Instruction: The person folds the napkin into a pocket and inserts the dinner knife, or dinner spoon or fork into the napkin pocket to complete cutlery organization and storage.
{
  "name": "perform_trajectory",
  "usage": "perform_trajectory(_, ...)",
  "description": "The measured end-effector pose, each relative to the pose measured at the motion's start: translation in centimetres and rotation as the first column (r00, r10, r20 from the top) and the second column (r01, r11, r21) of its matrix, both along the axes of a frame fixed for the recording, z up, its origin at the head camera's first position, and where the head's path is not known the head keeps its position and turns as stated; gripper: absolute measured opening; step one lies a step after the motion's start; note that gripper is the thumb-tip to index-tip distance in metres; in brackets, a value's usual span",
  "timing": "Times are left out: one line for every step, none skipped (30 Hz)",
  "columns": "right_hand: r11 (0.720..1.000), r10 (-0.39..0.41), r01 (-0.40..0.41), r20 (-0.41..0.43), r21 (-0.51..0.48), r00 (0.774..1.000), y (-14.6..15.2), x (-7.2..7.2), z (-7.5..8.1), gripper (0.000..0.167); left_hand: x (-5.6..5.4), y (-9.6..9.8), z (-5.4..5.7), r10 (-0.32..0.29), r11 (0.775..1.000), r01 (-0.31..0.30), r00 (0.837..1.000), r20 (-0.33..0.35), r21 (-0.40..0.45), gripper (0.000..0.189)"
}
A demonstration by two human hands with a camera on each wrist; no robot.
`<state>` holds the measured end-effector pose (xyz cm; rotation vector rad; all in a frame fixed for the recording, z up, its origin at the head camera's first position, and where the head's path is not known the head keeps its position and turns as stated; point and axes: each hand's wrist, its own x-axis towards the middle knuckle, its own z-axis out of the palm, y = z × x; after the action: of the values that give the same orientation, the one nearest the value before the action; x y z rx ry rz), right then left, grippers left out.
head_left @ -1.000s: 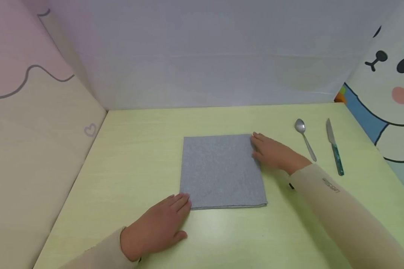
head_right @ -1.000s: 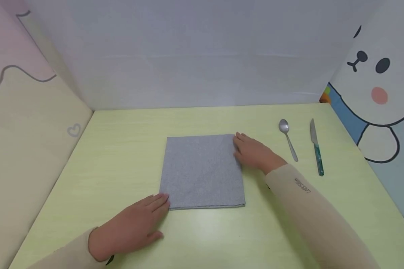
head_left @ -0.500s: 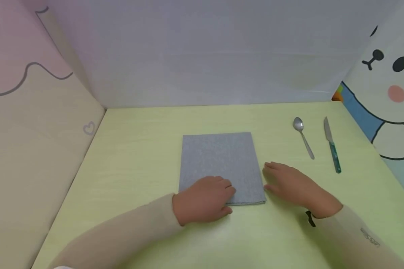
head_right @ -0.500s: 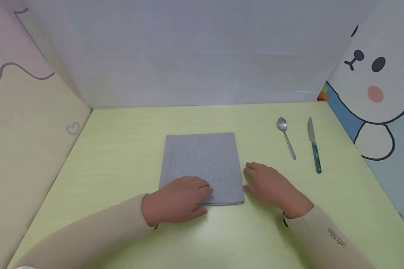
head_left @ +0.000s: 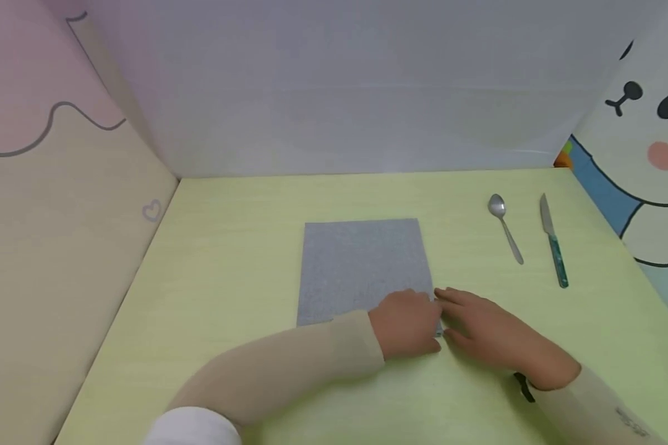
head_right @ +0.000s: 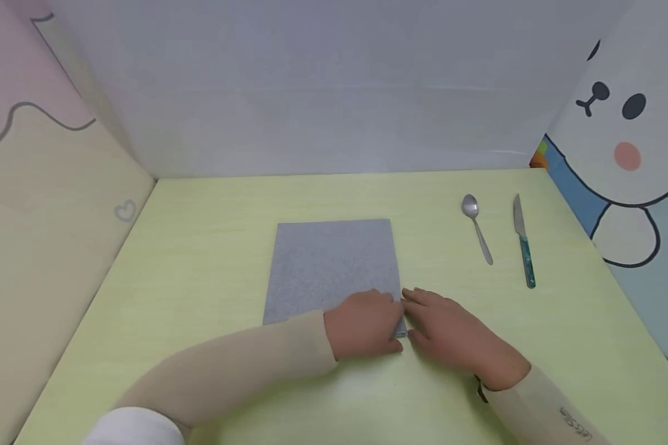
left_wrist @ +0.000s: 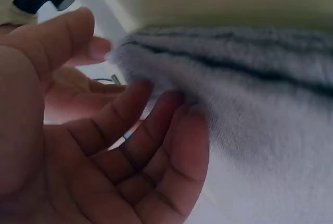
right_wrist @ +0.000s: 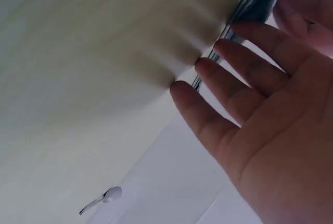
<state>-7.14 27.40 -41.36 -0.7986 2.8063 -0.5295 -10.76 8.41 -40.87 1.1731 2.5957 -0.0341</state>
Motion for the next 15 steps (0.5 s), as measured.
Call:
perform_trajectory(1.000,0.004,-0.004,0.014,-0.009,1.000,0.1,0.0,0.1,0.048,0.0,0.3,-0.3,0.017,1.000,-0.017,1.000,-0.003,0.001,0.042)
perform_trajectory(1.000,0.008,-0.008,0.029,-0.019,1.000,0.2,0.1,0.1,0.049,0.0,0.6,-0.4,0.031,1.000,-0.031,0.999,-0.009,-0.001,0.042)
perform_trajectory(1.000,0.013,-0.012,0.042,-0.027,0.999,0.2,0.1,0.2,0.050,-0.1,0.9,-0.6,0.048,0.999,-0.048,0.999,-0.012,0.003,0.040)
perform_trajectory(0.999,0.018,-0.016,0.052,-0.032,0.998,0.3,0.2,0.3,0.052,-0.1,1.2,-0.7,0.058,0.998,-0.058,0.998,-0.013,0.007,0.038)
perform_trajectory(0.999,0.026,-0.024,0.060,-0.035,0.998,0.4,0.3,0.3,0.052,-0.2,1.4,-0.8,0.068,0.998,-0.068,0.998,-0.010,0.007,0.034)
perform_trajectory(0.999,0.032,-0.030,0.067,-0.038,0.997,0.5,0.3,0.4,0.053,-0.3,1.5,-0.8,0.074,0.997,-0.074,0.997,-0.008,0.004,0.031)
perform_trajectory(0.999,0.035,-0.033,0.070,-0.038,0.997,0.5,0.4,0.4,0.053,-0.4,1.6,-0.7,0.079,0.997,-0.079,0.997,0.001,0.003,0.028)
perform_trajectory(0.999,0.036,-0.034,0.074,-0.034,0.997,0.5,0.4,0.4,0.054,-0.5,1.6,-0.7,0.078,0.997,-0.078,0.997,0.016,0.002,0.025)
perform_trajectory(0.999,0.039,-0.037,0.076,-0.026,0.996,0.5,0.5,0.4,0.054,-0.7,1.6,-0.7,0.073,0.997,-0.073,0.997,0.035,0.001,0.023)
perform_trajectory(0.999,0.040,-0.039,0.081,-0.017,0.996,0.5,0.5,0.3,0.054,-0.8,1.5,-0.7,0.065,0.998,-0.065,0.996,0.054,0.001,0.021)
perform_trajectory(0.999,0.039,-0.038,0.089,-0.006,0.995,0.5,0.6,0.3,0.055,-1.0,1.4,-0.6,0.057,0.998,-0.058,0.995,0.076,-0.001,0.021)
perform_trajectory(0.999,0.035,-0.036,0.095,0.006,0.995,0.5,0.6,0.3,0.055,-1.2,1.3,-0.6,0.043,0.999,-0.043,0.994,0.096,0.000,0.021)
perform_trajectory(0.999,0.035,-0.037,0.097,0.020,0.995,0.5,0.7,0.3,0.056,-1.5,1.1,-0.5,0.031,0.999,-0.032,0.993,0.117,0.006,0.020)
perform_trajectory(0.999,0.035,-0.038,0.098,0.032,0.995,0.5,0.8,0.3,0.057,-1.7,0.9,-0.5,0.015,1.000,-0.017,0.990,0.137,0.012,0.021)
perform_trajectory(0.998,0.035,-0.040,0.100,0.041,0.994,0.5,0.9,0.3,0.058,-2.0,0.7,-0.4,0.002,1.000,-0.004,0.987,0.160,0.017,0.020)
